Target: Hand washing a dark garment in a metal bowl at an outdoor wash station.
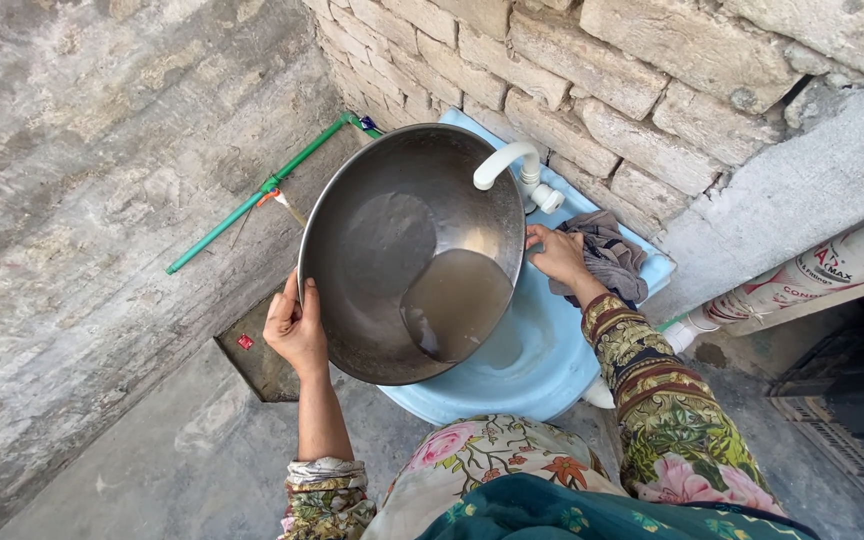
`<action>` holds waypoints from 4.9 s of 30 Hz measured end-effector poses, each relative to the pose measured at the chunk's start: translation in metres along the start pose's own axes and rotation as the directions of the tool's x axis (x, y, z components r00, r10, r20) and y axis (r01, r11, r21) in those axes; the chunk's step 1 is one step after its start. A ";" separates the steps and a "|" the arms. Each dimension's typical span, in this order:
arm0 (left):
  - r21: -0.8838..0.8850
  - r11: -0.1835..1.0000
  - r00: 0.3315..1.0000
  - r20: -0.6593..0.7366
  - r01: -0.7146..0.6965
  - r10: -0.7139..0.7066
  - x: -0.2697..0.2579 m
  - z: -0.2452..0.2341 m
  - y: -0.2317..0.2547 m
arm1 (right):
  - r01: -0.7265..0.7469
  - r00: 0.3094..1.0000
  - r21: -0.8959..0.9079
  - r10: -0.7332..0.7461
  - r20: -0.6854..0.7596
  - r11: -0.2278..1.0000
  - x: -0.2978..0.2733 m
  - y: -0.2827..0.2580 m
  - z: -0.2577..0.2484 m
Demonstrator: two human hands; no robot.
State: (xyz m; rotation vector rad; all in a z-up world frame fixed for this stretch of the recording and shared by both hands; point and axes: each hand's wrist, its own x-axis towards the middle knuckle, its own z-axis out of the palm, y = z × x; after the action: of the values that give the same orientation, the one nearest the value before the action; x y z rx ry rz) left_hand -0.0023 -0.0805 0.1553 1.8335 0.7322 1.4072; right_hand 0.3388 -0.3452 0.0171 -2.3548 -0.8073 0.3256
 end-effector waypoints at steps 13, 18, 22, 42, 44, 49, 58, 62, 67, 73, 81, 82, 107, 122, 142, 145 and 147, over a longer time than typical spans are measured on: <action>0.108 0.986 0.989 0.081 -0.130 0.122 -0.003 0.001 0.059 | 0.005 1.000 0.026 -0.005 0.030 1.000 0.000 0.003 0.000; 0.080 0.983 0.982 0.097 -0.167 0.159 -0.006 0.003 0.077 | 0.016 1.000 0.035 -0.017 0.025 0.999 0.001 0.005 0.001; 0.091 0.979 0.979 0.111 -0.182 0.172 -0.008 0.005 0.096 | 0.015 0.999 0.033 -0.016 0.038 0.999 0.000 0.003 -0.001; 0.098 0.977 0.971 0.166 -0.191 0.173 -0.020 0.022 0.132 | 0.059 0.997 0.008 -0.060 0.051 0.998 -0.006 0.004 -0.005; 0.076 0.975 0.966 0.170 -0.208 0.193 -0.022 0.025 0.132 | 0.058 0.997 0.027 -0.060 0.043 0.998 -0.012 -0.003 -0.013; 0.127 0.954 0.954 0.166 -0.271 0.249 -0.026 0.027 0.135 | 0.013 0.996 0.081 -0.020 0.090 0.997 -0.018 -0.014 -0.024; 0.190 0.954 0.964 0.174 -0.232 0.200 -0.024 0.026 0.138 | 0.173 0.981 -0.215 -0.189 -0.052 0.961 -0.041 -0.049 -0.018; 0.286 0.884 0.928 0.162 -0.371 0.337 -0.018 0.020 0.133 | 0.236 0.945 0.023 -0.224 -0.240 0.971 -0.064 -0.043 0.050; 0.083 0.977 0.972 0.145 -0.197 0.183 -0.015 0.014 0.129 | 0.004 0.968 0.157 0.036 -0.249 0.988 -0.082 0.019 0.170; -0.005 0.998 0.996 0.066 0.057 -0.057 -0.013 0.008 0.105 | -0.657 0.746 0.733 0.289 0.599 0.175 -0.132 -0.021 0.179; -0.058 0.986 0.983 -0.091 0.154 -0.159 -0.009 -0.011 0.010 | -0.472 0.868 0.840 0.307 0.389 0.269 -0.144 -0.042 0.112; -0.091 0.971 0.964 -0.131 0.221 -0.232 -0.012 -0.013 -0.010 | -0.430 0.890 0.849 0.301 0.342 0.306 -0.144 -0.042 0.104; -0.342 0.818 0.847 -0.100 0.463 -0.522 -0.083 0.009 -0.144 | -0.291 0.944 0.714 0.311 0.107 0.637 -0.157 -0.037 0.057; -0.353 0.790 0.826 -0.075 0.501 -0.558 -0.087 0.015 -0.143 | -0.311 0.935 0.706 0.339 0.106 0.636 -0.157 -0.033 0.053; 0.238 0.862 0.878 0.069 0.447 -0.474 -0.087 -0.020 -0.157 | 0.011 0.967 -0.008 -0.013 -0.253 1.000 0.094 0.069 -0.020; 0.326 0.854 0.884 0.100 0.405 -0.457 -0.079 -0.026 -0.128 | -0.139 0.987 0.229 0.153 -0.044 0.963 0.113 0.088 -0.003; 0.350 0.870 0.910 0.097 0.348 -0.403 -0.082 -0.026 -0.131 | -0.139 0.984 0.320 0.167 -0.063 0.937 0.113 0.089 -0.001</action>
State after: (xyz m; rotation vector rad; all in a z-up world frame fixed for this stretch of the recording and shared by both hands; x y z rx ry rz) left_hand -0.0507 -0.0620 0.0077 1.8909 1.2179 0.9050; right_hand 0.4694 -0.3308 -0.0414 -2.1170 -0.4887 0.3806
